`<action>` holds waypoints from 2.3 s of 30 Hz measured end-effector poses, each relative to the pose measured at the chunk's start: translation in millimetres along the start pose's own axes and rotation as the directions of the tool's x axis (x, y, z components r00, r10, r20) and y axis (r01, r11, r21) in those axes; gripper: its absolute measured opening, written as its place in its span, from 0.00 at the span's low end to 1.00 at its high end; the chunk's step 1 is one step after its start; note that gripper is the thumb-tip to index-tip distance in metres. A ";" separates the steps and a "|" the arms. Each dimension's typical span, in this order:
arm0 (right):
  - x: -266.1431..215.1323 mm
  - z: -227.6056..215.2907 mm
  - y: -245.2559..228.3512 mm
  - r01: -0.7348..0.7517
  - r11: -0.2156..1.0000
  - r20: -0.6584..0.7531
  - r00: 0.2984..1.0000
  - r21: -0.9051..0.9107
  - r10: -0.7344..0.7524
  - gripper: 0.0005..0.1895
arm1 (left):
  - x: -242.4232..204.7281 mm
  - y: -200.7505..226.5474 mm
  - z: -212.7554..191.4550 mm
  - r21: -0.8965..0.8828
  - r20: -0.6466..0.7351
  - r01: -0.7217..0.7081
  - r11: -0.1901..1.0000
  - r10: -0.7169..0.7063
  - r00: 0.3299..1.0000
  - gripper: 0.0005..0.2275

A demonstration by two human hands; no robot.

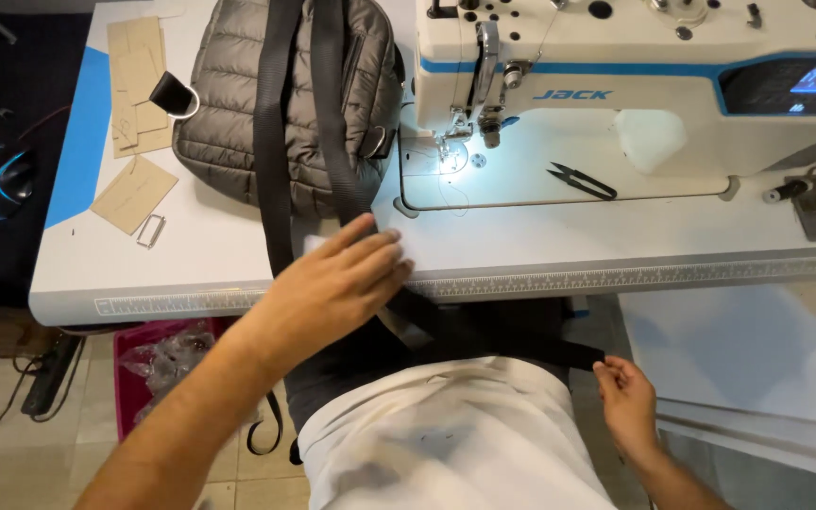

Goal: Assembling a bag strap by threading it through a buckle and then handling foam material components in a workshop.

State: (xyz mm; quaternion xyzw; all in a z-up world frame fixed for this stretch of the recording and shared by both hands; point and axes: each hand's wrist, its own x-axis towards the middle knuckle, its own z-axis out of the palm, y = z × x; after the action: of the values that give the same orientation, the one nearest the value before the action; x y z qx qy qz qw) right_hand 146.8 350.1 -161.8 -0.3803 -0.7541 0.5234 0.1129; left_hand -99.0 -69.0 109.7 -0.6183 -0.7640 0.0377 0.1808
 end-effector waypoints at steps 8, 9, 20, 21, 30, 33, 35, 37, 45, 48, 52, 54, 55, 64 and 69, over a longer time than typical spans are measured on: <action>-34.0 17.3 -104.5 0.685 0.725 -0.002 0.727 -0.068 -0.687 0.20 | -53.9 11.4 20.1 -0.384 -0.367 0.571 0.726 -0.687 0.627 0.27; -32.9 21.0 -117.7 0.777 0.627 -0.022 0.627 -0.054 -0.779 0.19 | -63.8 16.5 28.4 -0.411 -0.410 0.707 0.576 -0.809 0.421 0.24; -99.8 119.6 -258.1 0.912 0.139 0.404 -0.031 0.386 -0.914 0.17 | -217.8 159.1 187.2 -0.166 -0.206 0.861 0.480 -0.871 0.445 0.09; -107.3 134.5 -264.1 0.907 0.063 0.398 -0.120 0.416 -0.910 0.17 | -251.6 164.3 220.3 -0.129 -0.026 0.927 0.351 -0.936 0.350 0.08; -145.6 233.5 -296.2 0.860 0.052 0.544 -0.274 0.508 -0.793 0.13 | -489.0 285.4 347.9 0.162 0.479 0.826 -0.540 -0.689 -0.544 0.12; -156.8 273.9 -312.5 0.863 0.028 0.584 -0.318 0.505 -0.747 0.11 | -533.0 294.9 382.2 0.189 0.514 0.729 -0.658 -0.566 -0.644 0.13; -171.2 302.2 -333.7 0.862 0.012 0.599 -0.342 0.506 -0.724 0.10 | -546.5 288.9 389.0 0.177 0.524 0.717 -0.674 -0.552 -0.648 0.14; -183.7 331.8 -351.5 0.859 -0.001 0.616 -0.368 0.512 -0.697 0.09 | -562.2 273.9 399.2 0.169 0.534 0.700 -0.694 -0.532 -0.657 0.14; -204.9 440.4 -368.7 0.945 -0.114 0.736 -0.311 0.306 -0.602 0.13 | -625.9 206.8 489.6 0.068 0.208 0.849 -0.524 -0.825 -0.526 0.16; -208.2 452.3 -378.7 0.938 -0.031 0.713 -0.283 0.344 -0.641 0.09 | -596.2 165.6 453.6 -0.182 -0.186 0.703 -0.687 -0.678 -0.711 0.11; -202.6 457.7 -379.4 0.939 -0.021 0.731 -0.282 0.344 -0.621 0.12 | -485.1 61.0 307.5 -0.524 -0.520 0.754 -0.396 -0.552 -0.652 0.05; -202.0 457.1 -383.1 0.923 -0.033 0.725 -0.321 0.382 -0.610 0.09 | -416.7 27.2 240.8 -0.559 -0.737 0.825 -0.086 -0.405 -0.541 0.11; -200.9 457.4 -383.0 0.926 -0.023 0.723 -0.310 0.377 -0.617 0.09 | -392.5 20.5 204.2 -0.554 -0.737 0.829 -0.079 -0.416 -0.532 0.11; -194.3 379.5 -380.7 0.690 0.362 0.605 -0.140 0.627 -0.784 0.07 | -246.4 -91.8 61.2 -0.181 -0.378 0.765 0.619 -0.761 0.527 0.11; -173.2 300.5 -338.9 0.594 0.484 0.635 -0.059 0.643 -0.771 0.07 | -226.7 -75.6 56.6 0.081 -0.314 0.727 0.682 -0.675 0.668 0.02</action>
State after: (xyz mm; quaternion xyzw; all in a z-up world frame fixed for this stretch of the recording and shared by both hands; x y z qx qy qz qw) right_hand -59.6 -36.4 46.0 0.4047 -0.7196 0.5635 -0.0271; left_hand -149.1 -294.4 26.1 -0.2532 -0.9049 -0.0397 0.3399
